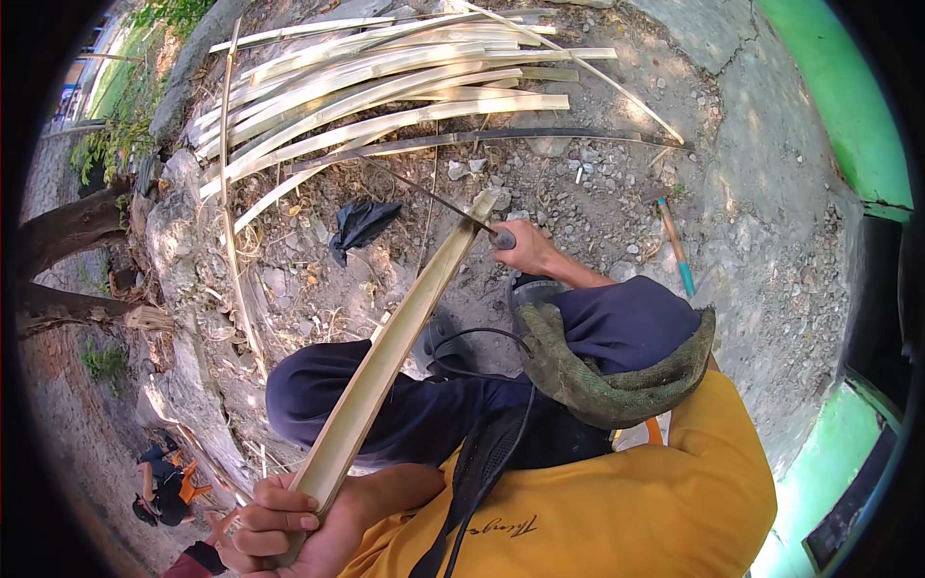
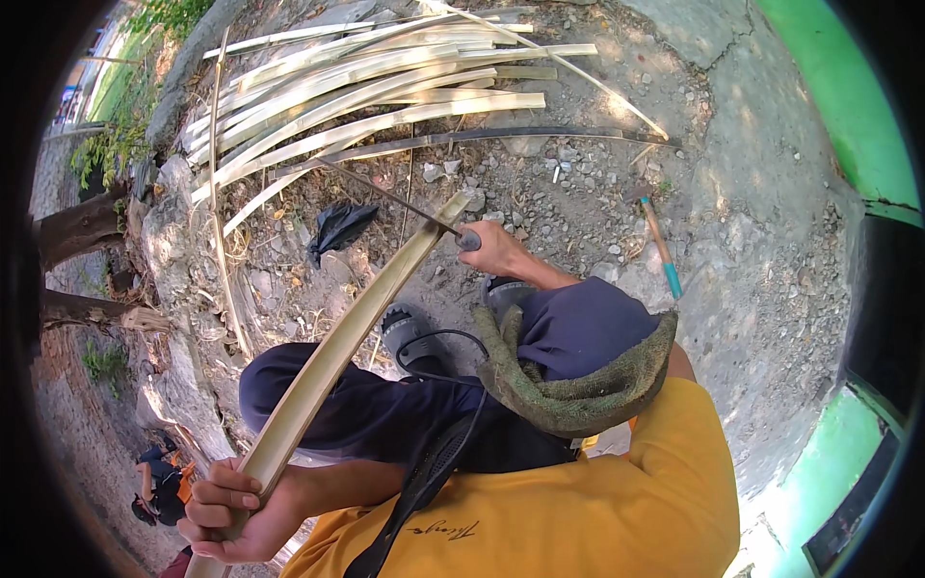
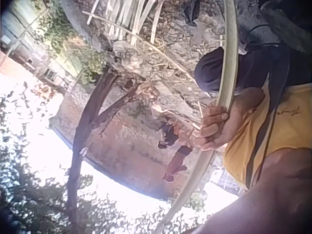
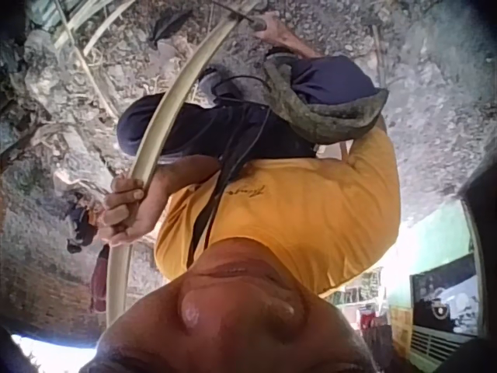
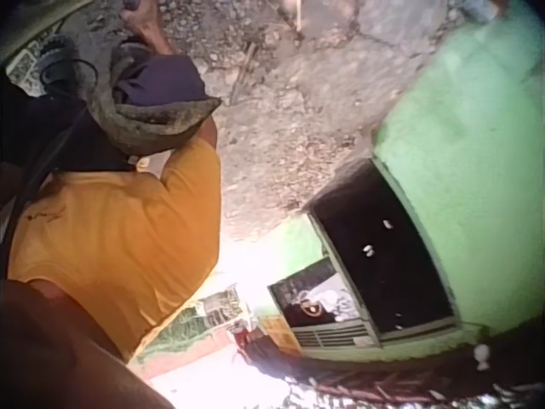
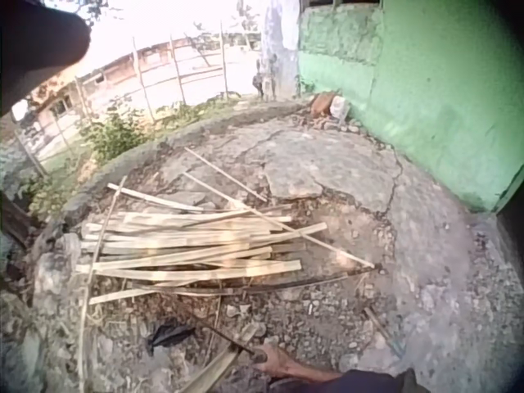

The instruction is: The person strips layers from a long bamboo stalk using a large blade, repeatedly running the blade along the length of the stalk to thin it while holding it steady with one hand.

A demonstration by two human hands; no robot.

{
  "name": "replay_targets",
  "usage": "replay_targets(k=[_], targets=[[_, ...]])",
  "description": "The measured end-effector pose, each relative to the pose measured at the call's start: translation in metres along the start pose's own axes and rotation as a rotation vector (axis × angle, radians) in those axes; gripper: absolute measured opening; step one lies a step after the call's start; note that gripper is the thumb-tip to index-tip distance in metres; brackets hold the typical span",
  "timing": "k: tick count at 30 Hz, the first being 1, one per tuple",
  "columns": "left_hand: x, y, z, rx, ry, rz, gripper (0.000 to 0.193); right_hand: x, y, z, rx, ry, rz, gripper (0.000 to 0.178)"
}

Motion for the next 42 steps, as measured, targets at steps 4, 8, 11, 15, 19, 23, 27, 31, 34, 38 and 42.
replay_targets(k=[4,8,11,15,19,23,27,31,34,38,42], targets=[[0.005,0.005,0.001,-0.033,-0.033,-0.013,0.033,-0.007,0.000,0.003,-0.029,0.025,0.002,0.023],[0.005,0.000,0.003,0.000,-0.045,0.021,0.035,0.015,-0.001,0.007,-0.050,-0.033,0.008,0.022],[-0.004,-0.001,0.001,-0.004,0.003,0.036,0.036,0.039,0.001,0.007,0.026,-0.092,0.040,0.023],[-0.002,0.004,0.004,0.017,-0.041,0.048,0.036,0.010,-0.001,0.004,-0.024,0.005,0.027,0.032],[-0.005,0.006,0.006,-0.014,-0.034,0.001,0.037,0.004,-0.002,0.000,-0.081,-0.004,-0.016,0.022],[-0.006,0.007,0.010,0.049,-0.055,0.073,0.038,0.019,-0.004,0.004,-0.046,-0.010,0.037,0.022],[-0.011,0.007,0.008,0.051,-0.017,0.055,0.038,0.023,-0.004,0.004,-0.050,-0.096,0.055,0.022],[-0.007,0.007,0.010,0.019,-0.044,0.034,0.036,-0.002,-0.003,0.003,-0.047,0.116,-0.002,0.022],[-0.009,0.009,0.010,0.011,-0.016,0.011,0.035,0.014,-0.004,-0.001,-0.050,0.047,0.107,0.022],[-0.014,0.011,0.010,0.083,-0.014,0.087,0.035,0.024,-0.011,0.009,-0.085,-0.040,0.080,0.023],[-0.010,0.009,0.013,0.079,-0.048,0.103,0.035,-0.013,-0.009,0.002,-0.122,0.127,0.121,0.022]])
Point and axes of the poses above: each hand's wrist, its own z-axis away from the middle knuckle, its own y-axis out of the palm, x = y × z, the point moved 7 cm from there along -z, towards the middle knuckle, and after that the axes turned 15 degrees about -x, right-handed, at the moved point
